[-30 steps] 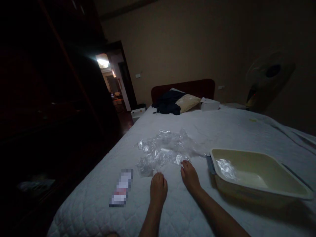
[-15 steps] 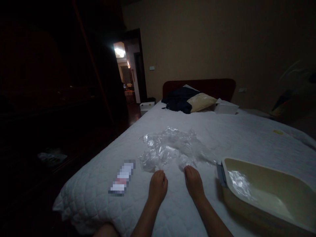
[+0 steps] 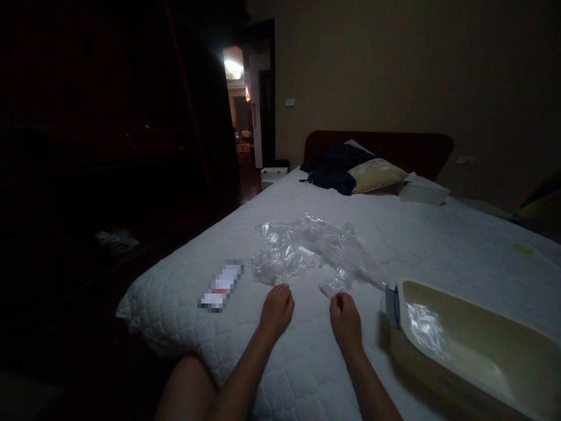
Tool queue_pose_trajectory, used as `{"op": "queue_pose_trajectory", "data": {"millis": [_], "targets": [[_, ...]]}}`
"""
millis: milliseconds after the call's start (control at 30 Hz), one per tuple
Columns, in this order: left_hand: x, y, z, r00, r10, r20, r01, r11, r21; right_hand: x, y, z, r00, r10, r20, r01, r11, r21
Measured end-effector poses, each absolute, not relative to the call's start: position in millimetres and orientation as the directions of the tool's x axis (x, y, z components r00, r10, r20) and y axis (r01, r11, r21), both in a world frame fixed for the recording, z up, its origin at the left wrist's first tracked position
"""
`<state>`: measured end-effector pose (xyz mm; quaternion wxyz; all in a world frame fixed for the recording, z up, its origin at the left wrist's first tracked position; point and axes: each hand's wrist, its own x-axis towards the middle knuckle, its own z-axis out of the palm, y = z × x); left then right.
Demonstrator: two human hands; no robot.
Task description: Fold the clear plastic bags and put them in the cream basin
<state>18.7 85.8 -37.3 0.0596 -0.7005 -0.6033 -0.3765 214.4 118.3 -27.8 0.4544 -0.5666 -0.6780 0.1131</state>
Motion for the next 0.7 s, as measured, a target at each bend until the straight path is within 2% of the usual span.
{"op": "queue_pose_trajectory", "data": {"millis": [367, 500, 600, 700], "targets": [[19, 86, -33, -0.018, 0.809, 0.587, 0.873, -0.273, 0.403, 213, 119, -28, 0.039, 0.871, 0.489, 0.665, 0.343, -0.664], [19, 86, -34, -0.016, 0.811, 0.585, 0.876, -0.27, 0.399, 213, 119, -26, 0.073, 0.883, 0.463, 0.606, 0.33, -0.724], [19, 86, -35, -0.02, 0.81, 0.586, 0.882, -0.262, 0.392, 216, 115, -23, 0.179, 0.91, 0.373, 0.42, 0.272, -0.866], [18, 87, -35, -0.032, 0.811, 0.585, 0.879, -0.256, 0.403, 222, 103, -21, 0.233, 0.964, 0.132, 0.03, 0.128, -0.991]]}}
